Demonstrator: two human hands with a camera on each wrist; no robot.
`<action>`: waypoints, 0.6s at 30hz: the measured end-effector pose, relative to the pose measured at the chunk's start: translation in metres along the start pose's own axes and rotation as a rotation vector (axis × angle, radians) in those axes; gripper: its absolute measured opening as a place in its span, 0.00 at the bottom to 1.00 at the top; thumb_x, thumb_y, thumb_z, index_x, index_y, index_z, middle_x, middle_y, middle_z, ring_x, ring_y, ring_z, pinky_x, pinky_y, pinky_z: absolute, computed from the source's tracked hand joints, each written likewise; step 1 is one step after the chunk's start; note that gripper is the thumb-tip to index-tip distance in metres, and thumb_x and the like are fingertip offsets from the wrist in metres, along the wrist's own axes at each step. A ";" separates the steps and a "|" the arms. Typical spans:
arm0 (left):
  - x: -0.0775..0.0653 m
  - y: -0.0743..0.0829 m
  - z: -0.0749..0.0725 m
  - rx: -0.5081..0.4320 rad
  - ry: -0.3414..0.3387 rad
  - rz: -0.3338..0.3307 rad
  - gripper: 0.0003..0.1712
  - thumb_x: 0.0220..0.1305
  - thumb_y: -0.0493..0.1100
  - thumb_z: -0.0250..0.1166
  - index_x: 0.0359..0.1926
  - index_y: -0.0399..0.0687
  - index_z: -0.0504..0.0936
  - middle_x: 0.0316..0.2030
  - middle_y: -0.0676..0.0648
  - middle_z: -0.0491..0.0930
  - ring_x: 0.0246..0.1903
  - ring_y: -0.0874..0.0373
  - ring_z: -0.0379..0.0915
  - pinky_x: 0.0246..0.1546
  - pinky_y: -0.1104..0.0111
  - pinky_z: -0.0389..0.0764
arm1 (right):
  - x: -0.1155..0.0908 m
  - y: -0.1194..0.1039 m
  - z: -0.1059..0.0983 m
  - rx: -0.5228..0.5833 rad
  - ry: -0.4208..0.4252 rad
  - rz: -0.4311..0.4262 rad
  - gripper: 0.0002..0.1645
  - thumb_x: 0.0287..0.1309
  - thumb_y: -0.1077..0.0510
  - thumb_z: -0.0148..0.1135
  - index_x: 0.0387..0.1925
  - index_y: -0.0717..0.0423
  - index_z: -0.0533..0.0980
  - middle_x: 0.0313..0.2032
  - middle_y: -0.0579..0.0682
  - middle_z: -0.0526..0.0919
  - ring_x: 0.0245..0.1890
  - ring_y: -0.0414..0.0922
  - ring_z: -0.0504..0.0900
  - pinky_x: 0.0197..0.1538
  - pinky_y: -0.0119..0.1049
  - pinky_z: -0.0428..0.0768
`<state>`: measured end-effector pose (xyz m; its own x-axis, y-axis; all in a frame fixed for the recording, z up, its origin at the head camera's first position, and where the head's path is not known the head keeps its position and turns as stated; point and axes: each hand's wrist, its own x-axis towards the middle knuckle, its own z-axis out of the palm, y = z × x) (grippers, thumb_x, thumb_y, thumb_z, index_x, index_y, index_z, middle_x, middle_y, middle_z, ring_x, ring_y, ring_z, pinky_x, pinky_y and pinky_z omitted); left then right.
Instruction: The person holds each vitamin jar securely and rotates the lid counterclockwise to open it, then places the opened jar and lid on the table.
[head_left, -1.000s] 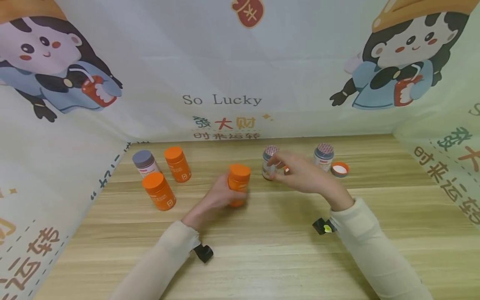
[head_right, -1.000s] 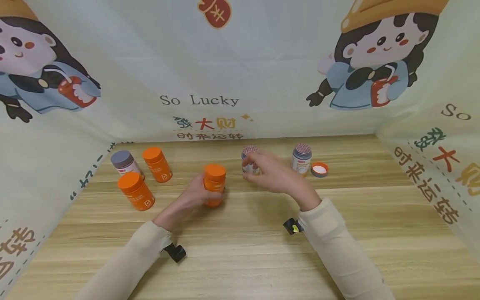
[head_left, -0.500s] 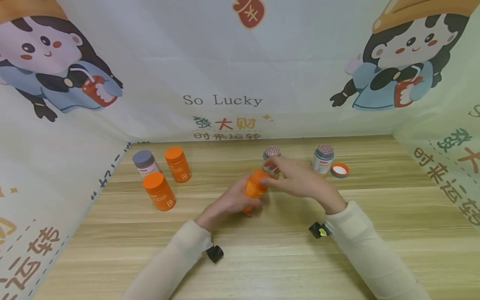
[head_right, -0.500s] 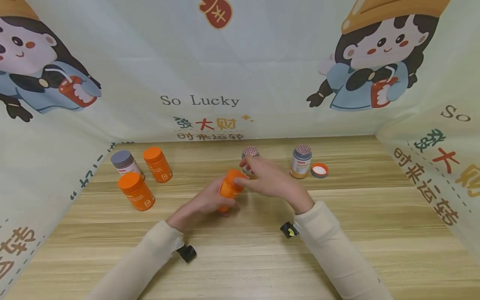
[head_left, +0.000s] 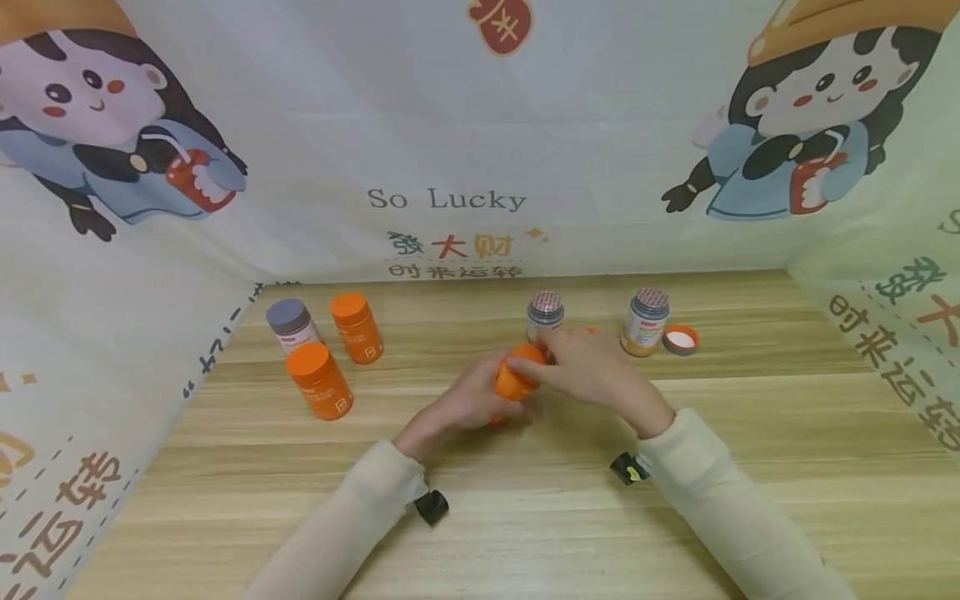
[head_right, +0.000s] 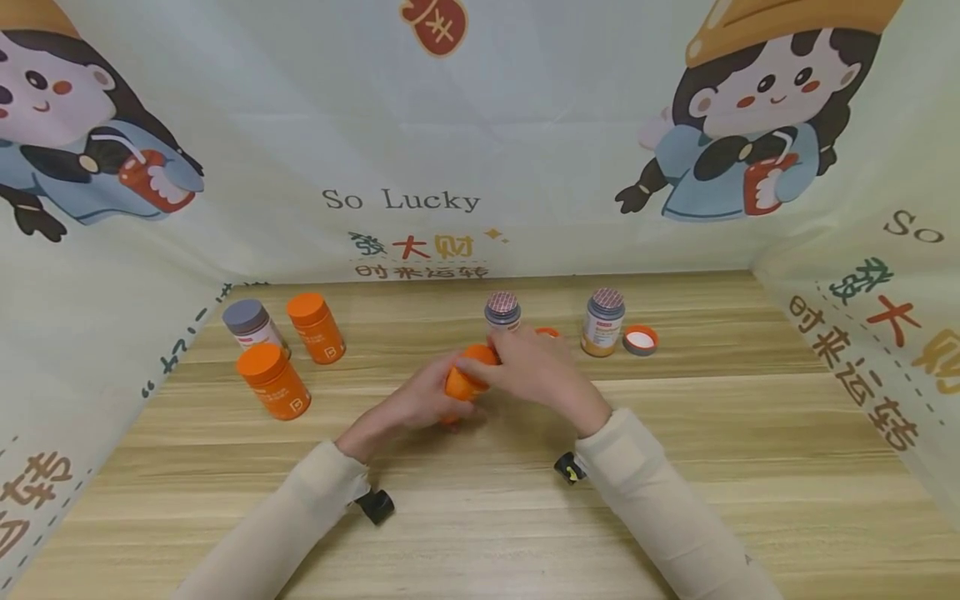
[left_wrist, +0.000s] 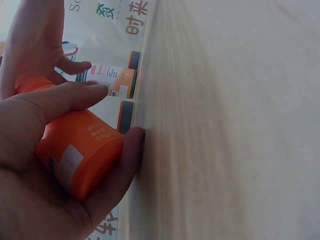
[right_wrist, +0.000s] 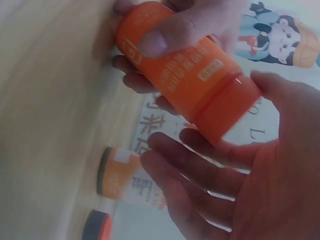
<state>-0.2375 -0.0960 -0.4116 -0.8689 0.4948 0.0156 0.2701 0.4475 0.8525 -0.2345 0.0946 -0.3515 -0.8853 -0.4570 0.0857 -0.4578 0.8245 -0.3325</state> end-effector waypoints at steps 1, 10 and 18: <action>0.000 0.000 0.000 0.021 -0.002 0.006 0.39 0.48 0.35 0.74 0.62 0.55 0.70 0.42 0.49 0.76 0.37 0.55 0.73 0.31 0.67 0.80 | 0.000 0.000 0.002 -0.006 0.001 0.021 0.30 0.59 0.24 0.44 0.30 0.43 0.70 0.21 0.42 0.72 0.20 0.42 0.71 0.21 0.34 0.65; -0.004 0.003 0.001 0.011 -0.082 -0.002 0.38 0.50 0.37 0.74 0.61 0.55 0.67 0.39 0.46 0.75 0.23 0.54 0.73 0.22 0.65 0.80 | 0.000 -0.005 0.010 -0.039 -0.007 0.157 0.40 0.55 0.18 0.36 0.17 0.46 0.67 0.15 0.43 0.64 0.16 0.44 0.68 0.19 0.35 0.59; -0.006 0.003 0.000 -0.026 -0.107 -0.014 0.38 0.52 0.34 0.71 0.62 0.57 0.66 0.40 0.44 0.74 0.22 0.53 0.73 0.19 0.66 0.80 | 0.000 -0.006 0.011 -0.006 -0.050 0.200 0.39 0.55 0.19 0.37 0.13 0.45 0.66 0.13 0.42 0.69 0.14 0.43 0.70 0.16 0.33 0.60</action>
<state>-0.2315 -0.0974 -0.4092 -0.8230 0.5658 -0.0509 0.2462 0.4359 0.8657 -0.2307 0.0864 -0.3603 -0.9537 -0.2995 -0.0282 -0.2737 0.9026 -0.3323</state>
